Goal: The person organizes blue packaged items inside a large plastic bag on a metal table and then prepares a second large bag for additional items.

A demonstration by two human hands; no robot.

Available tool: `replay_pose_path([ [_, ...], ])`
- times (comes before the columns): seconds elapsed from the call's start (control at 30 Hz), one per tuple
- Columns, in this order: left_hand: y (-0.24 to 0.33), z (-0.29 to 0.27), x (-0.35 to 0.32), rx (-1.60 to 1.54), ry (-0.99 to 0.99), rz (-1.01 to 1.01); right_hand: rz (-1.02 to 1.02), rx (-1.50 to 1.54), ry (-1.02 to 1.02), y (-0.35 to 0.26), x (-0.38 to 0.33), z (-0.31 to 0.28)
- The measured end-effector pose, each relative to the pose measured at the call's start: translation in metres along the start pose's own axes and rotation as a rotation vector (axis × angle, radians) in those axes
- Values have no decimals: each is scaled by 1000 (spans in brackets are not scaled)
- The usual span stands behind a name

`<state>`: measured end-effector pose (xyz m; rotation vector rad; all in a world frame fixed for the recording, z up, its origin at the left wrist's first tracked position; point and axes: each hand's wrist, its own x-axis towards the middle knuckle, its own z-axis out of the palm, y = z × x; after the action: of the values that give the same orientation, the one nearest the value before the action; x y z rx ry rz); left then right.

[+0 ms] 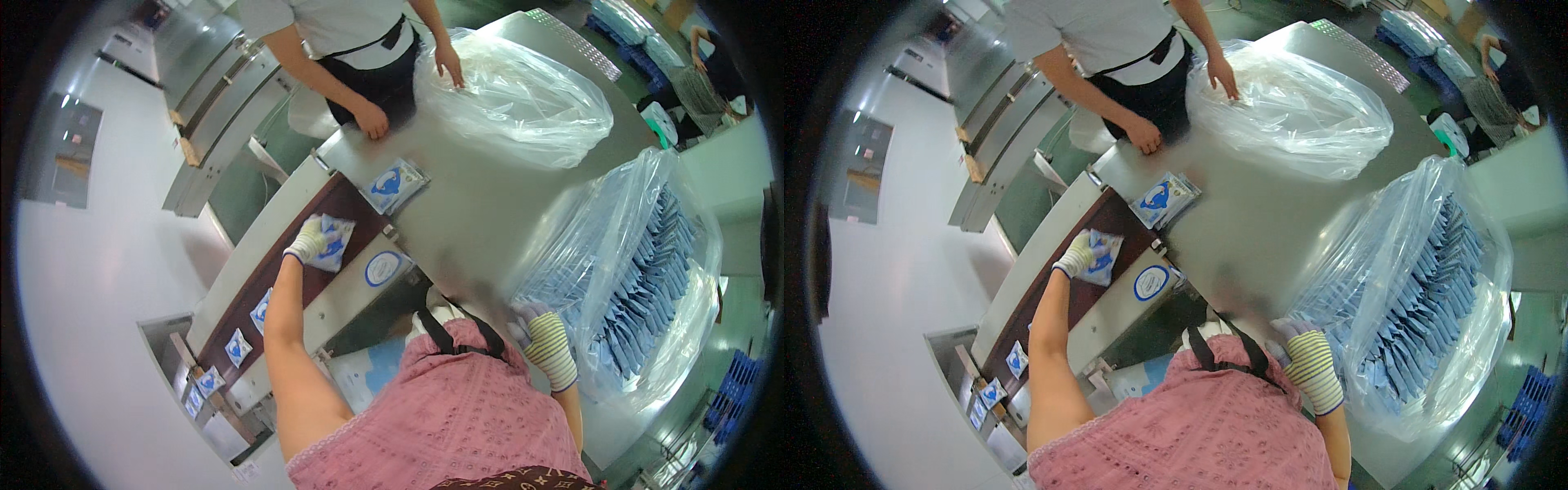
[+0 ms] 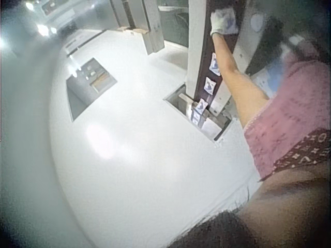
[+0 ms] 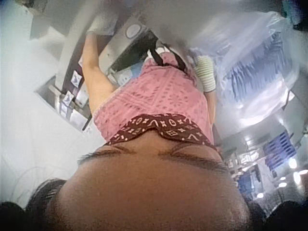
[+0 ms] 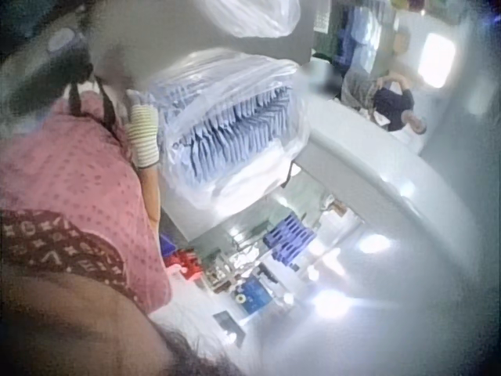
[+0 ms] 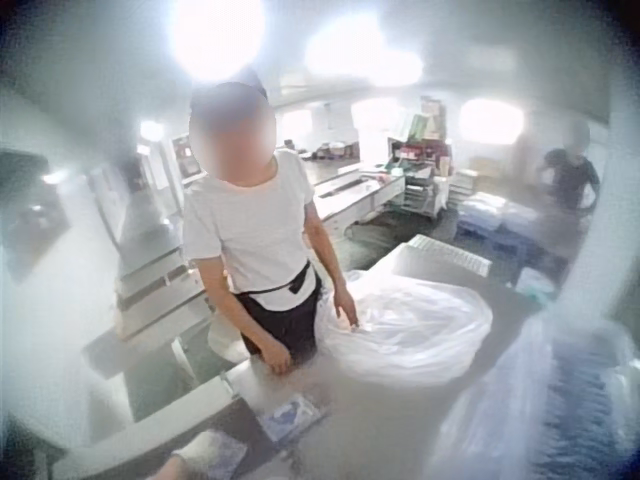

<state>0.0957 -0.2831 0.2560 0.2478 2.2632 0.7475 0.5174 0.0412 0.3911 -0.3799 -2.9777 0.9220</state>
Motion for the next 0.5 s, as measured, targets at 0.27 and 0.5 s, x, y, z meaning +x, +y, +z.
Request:
replay_pose_path([
  [0.27,108,46,137,233,-181,294,154,10,-18,-10,-7,-19],
  [0.5,102,127,151,176,-442,172,157,-7,4,-3,-23,-32],
])
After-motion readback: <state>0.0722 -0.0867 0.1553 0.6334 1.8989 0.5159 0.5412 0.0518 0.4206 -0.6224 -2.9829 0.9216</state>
